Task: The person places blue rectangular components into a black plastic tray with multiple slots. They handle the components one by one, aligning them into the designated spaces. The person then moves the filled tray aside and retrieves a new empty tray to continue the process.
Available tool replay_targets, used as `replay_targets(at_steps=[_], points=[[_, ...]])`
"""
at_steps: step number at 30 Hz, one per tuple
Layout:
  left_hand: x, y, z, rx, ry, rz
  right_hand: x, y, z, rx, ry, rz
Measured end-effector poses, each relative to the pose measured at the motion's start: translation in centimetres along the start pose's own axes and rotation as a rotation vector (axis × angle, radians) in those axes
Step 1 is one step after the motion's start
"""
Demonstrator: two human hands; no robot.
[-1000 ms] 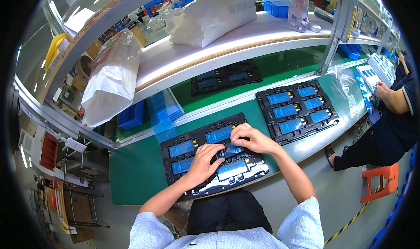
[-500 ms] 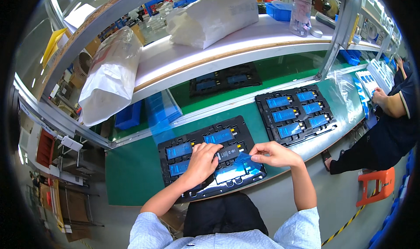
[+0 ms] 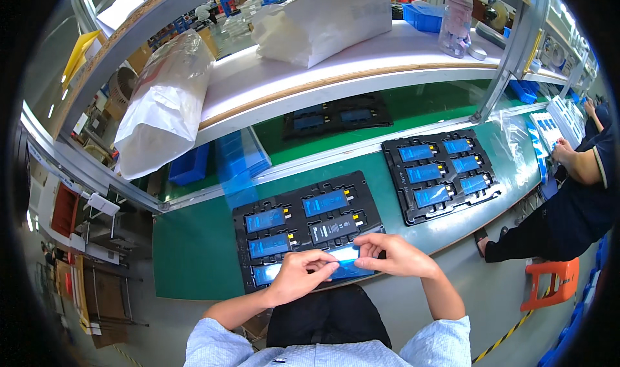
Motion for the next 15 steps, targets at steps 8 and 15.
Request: replay_targets(at_steps=[8,15], points=[[-1.9,-0.3,-1.6,0.032,-0.190,0.131,0.9,0.1,2.9,0.215,0.426,0.198],[-6.0,0.2,0.5,0.449,0.698,0.227,-2.5,2.7,3.5,0.253,0.347,0.318]])
Point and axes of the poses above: each hand's wrist, its own y-axis towards the middle knuckle, its own x-axis out of the palm, z = x × y, the point moved 6 cm from there along y, towards the middle knuckle, and after that the axes turned 1 degree about -y, right-handed, at the moved point
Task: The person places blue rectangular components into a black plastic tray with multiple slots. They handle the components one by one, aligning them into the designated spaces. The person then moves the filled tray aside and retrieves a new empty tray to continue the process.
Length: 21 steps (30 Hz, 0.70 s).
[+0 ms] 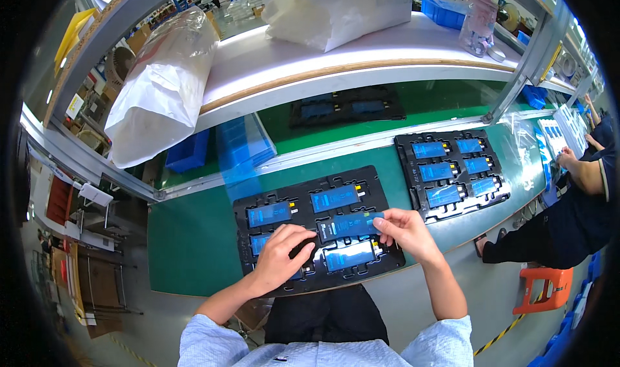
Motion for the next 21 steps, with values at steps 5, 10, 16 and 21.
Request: replay_targets(at_steps=[5,10,16,21], points=[[0.8,-0.3,-1.2,0.003,0.060,-0.038,1.8,1.8,0.3,0.087,-0.083,-0.074],[1.2,-0.6,-1.7,0.041,0.050,-0.027,2.1,2.3,0.1,0.115,-0.170,-0.070],[1.3,-0.8,-1.6,0.094,0.086,0.013,2.4,2.5,0.3,0.097,-0.222,-0.014],[1.2,-0.7,-1.6,0.090,0.078,0.010,2.6,2.6,0.1,0.104,-0.284,0.007]])
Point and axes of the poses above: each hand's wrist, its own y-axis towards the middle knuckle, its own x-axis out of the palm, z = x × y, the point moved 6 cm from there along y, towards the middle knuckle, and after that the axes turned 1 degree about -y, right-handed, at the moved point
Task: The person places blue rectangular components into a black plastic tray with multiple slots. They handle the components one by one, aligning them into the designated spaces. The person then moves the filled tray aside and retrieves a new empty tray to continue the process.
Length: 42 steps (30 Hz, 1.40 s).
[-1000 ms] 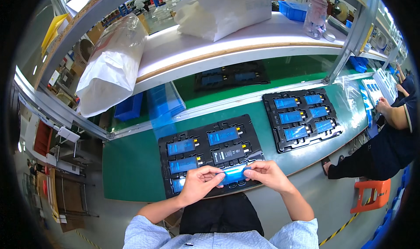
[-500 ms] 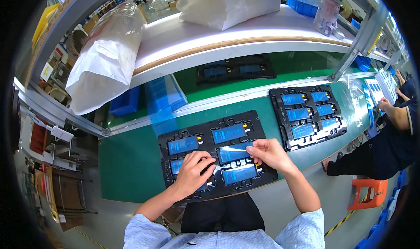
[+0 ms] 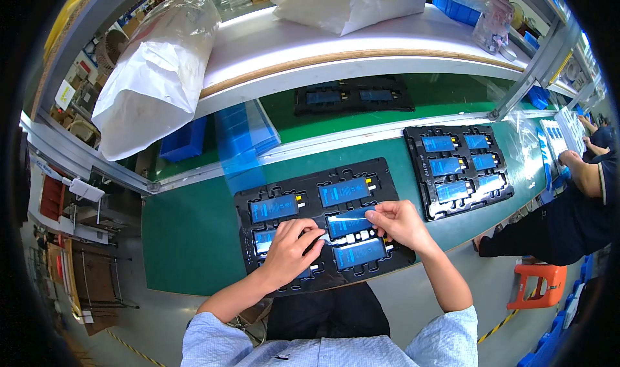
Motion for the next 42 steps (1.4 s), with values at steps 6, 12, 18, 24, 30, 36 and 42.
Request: replay_targets(at_steps=[6,12,18,24,30,36,42], points=[[0.0,0.0,-0.1,0.001,-0.001,0.003,0.1,0.0,0.2,-0.016,-0.022,0.014],[0.1,0.0,0.0,-0.003,0.005,0.002,0.2,-0.1,0.1,-0.021,-0.028,0.035],[0.2,0.0,0.0,0.001,0.020,-0.002,0.2,-0.1,0.1,-0.037,-0.047,0.045],[0.3,0.0,0.1,0.008,0.038,0.003,0.2,-0.1,0.1,-0.052,-0.060,0.058],[0.2,0.0,0.2,0.013,0.044,0.002,0.3,-0.2,-0.3,-0.074,-0.074,0.075],[1.0,-0.1,0.7,0.062,0.174,-0.124,0.3,-0.3,-0.4,-0.084,-0.084,0.091],[1.3,-0.3,0.9,0.071,0.224,-0.188,0.4,-0.4,-0.8,-0.095,-0.106,0.124]])
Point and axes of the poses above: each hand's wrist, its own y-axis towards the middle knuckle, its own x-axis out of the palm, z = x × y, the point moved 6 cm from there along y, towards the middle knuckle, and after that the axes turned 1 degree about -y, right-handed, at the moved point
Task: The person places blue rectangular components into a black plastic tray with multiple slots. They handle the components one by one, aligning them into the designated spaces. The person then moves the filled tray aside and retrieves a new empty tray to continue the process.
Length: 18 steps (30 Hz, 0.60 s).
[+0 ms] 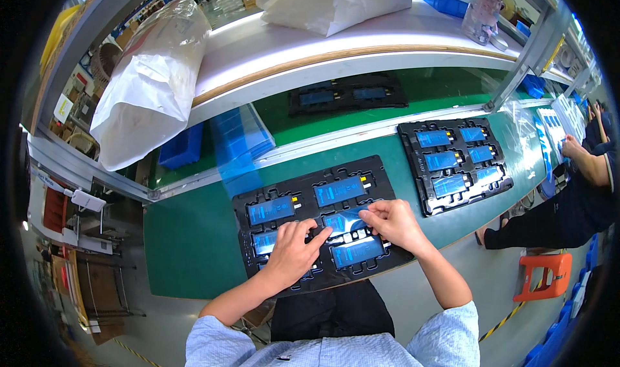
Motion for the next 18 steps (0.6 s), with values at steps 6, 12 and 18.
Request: replay_targets(at_steps=[6,12,18], points=[[0.1,0.1,0.2,0.015,0.039,-0.012,0.1,-0.1,-0.3,-0.031,-0.141,0.058],[0.3,0.1,0.4,0.016,0.065,-0.012,0.5,-0.8,-1.8,-0.231,-0.363,0.145],[0.3,0.2,0.8,0.087,0.150,-0.029,0.3,-0.7,-2.1,-0.168,-0.369,0.085]])
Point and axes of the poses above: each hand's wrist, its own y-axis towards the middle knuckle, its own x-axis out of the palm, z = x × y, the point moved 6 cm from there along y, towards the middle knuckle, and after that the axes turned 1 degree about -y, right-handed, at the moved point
